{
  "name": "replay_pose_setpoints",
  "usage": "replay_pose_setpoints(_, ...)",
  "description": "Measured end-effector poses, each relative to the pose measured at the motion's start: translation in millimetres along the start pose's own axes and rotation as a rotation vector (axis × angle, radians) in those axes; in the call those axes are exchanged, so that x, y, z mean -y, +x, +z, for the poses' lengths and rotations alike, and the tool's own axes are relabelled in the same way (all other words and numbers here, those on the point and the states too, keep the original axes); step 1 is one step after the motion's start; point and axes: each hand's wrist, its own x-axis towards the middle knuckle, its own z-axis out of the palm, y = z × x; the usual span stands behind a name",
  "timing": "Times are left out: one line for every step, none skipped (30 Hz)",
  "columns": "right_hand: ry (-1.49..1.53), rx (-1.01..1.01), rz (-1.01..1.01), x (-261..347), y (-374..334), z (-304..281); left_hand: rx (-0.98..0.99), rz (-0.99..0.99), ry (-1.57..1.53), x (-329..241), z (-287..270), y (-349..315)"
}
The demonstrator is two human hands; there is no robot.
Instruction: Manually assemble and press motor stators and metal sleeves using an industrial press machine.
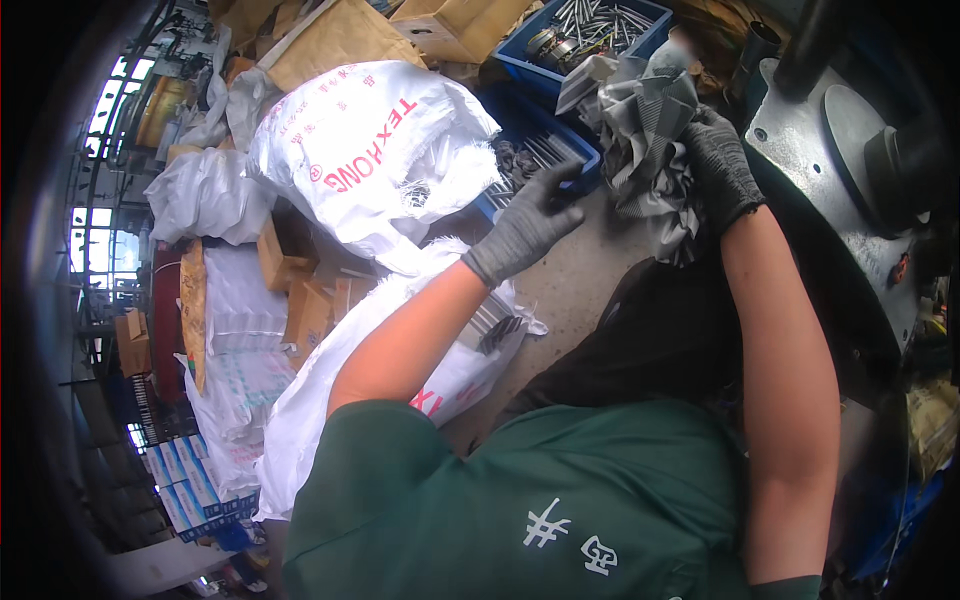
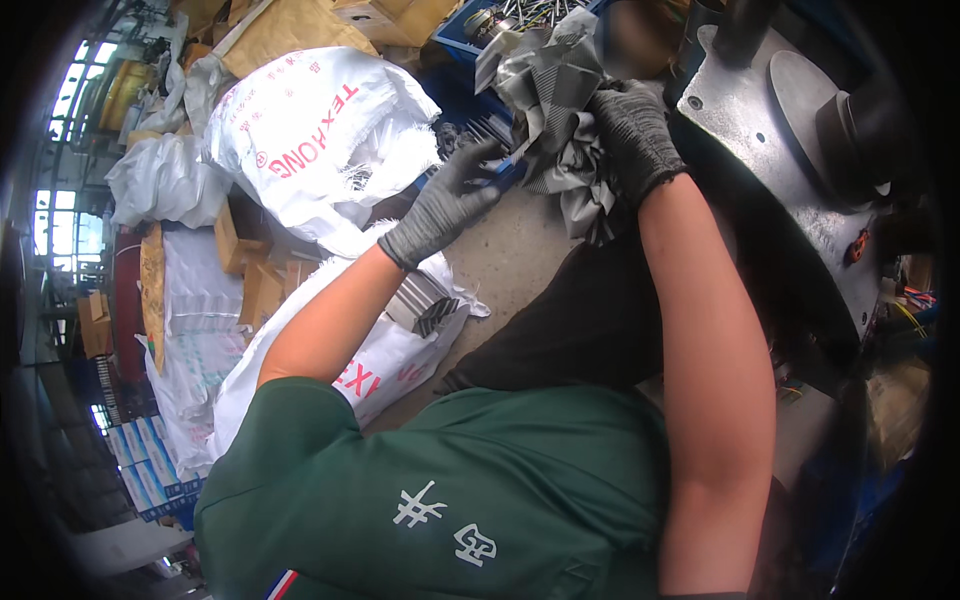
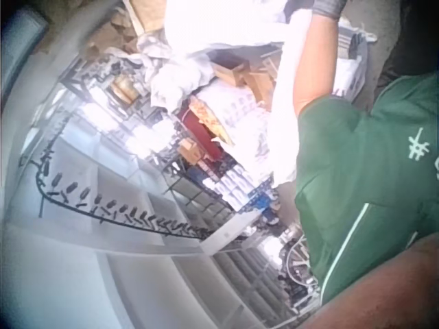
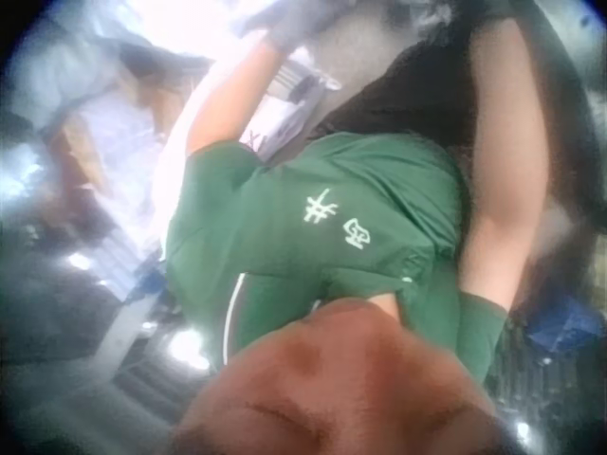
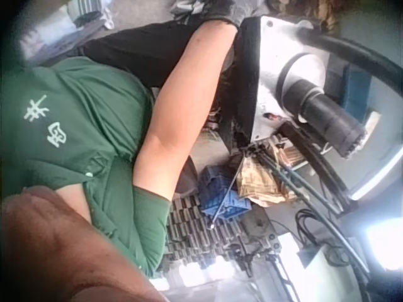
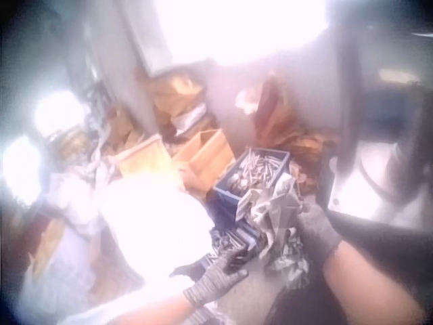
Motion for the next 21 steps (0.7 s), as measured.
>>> replay_pose_setpoints(0.054, -0.097, 0.065, 6.0, -2.0, 0.6, 0.077, -0.067, 0.263, 18.1, -6.3, -18.3)
replay_pose_setpoints(0.068, -0.113, 0.026, 7.1, -2.0, 0.1, 0.149, -0.136, 0.531, 32.3, -12.6, -39.0)
replay_pose_setpoints(0.068, -0.119, 0.021, 7.2, -1.0, -4.9, 0.303, -0.156, 0.819, 42.5, -11.4, -61.2)
replay_pose_setpoints(0.158, -0.170, 0.006, 5.8, 2.9, -7.6, 0.453, -0.179, 1.111, 45.4, -10.3, -83.5)
replay_pose_setpoints(0.244, -0.228, -0.009, 3.2, 7.0, -12.9, 0.572, -0.268, 1.254, 40.7, -7.9, -96.8)
replay_pose_setpoints(0.240, -0.228, 0.013, -0.3, 12.1, -17.1, 0.691, -0.365, 1.396, 35.2, -7.5, -108.8)
replay_pose_setpoints(0.243, -0.224, 0.012, -1.3, 12.0, -14.4, 0.688, -0.370, 1.399, 38.9, -12.2, -119.8)
replay_pose_setpoints(0.259, -0.169, 0.012, -2.2, 12.0, -12.4, 0.667, -0.376, 1.408, 51.2, -18.1, -130.0)
replay_pose_setpoints(0.272, -0.117, 0.010, -2.4, 12.2, -10.2, 0.647, -0.378, 1.416, 65.1, -24.3, -138.1)
replay_pose_setpoints(0.274, -0.118, 0.009, -2.5, 11.6, -8.6, 0.514, -0.238, 1.392, 70.0, -27.3, -142.7)
replay_pose_setpoints(0.306, -0.168, 0.041, -2.5, 11.6, -6.4, 0.515, -0.236, 1.394, 75.9, -33.1, -141.8)
replay_pose_setpoints(0.337, -0.216, 0.073, -1.5, 11.3, -4.6, 0.439, -0.258, 1.405, 73.4, -38.0, -133.2)
replay_pose_setpoints(0.335, -0.222, 0.069, 0.8, 9.9, -6.0, 0.364, -0.273, 1.414, 66.4, -42.6, -119.7)
replay_pose_setpoints(0.348, -0.233, 0.106, 2.7, 7.2, -8.1, 0.351, -0.241, 1.466, 57.4, -51.4, -108.5)
replay_pose_setpoints(0.365, -0.230, 0.141, 7.4, 5.6, -5.3, 0.274, -0.192, 1.382, 62.2, -70.7, -103.2)
replay_pose_setpoints(0.364, -0.239, 0.134, 7.2, 5.3, -8.0, 0.229, -0.136, 1.341, 53.0, -74.9, -91.9)
replay_pose_setpoints(0.345, -0.233, 0.101, 6.7, 5.1, -10.8, 0.185, -0.080, 1.298, 44.3, -76.7, -80.7)
replay_pose_setpoints(0.325, -0.222, 0.070, 10.1, 1.4, -8.6, 0.189, -0.080, 1.198, 32.0, -76.2, -71.2)
replay_pose_setpoints(0.323, -0.229, 0.067, 12.6, -3.1, -6.8, 0.193, -0.072, 1.195, 33.3, -72.1, -64.0)
replay_pose_setpoints(0.385, -0.230, 0.100, 14.3, -8.4, -5.0, 0.163, -0.130, 1.020, 35.2, -63.2, -55.0)
replay_pose_setpoints(0.447, -0.229, 0.128, 20.0, -12.1, -5.4, 0.132, -0.184, 0.843, 35.6, -53.5, -45.3)
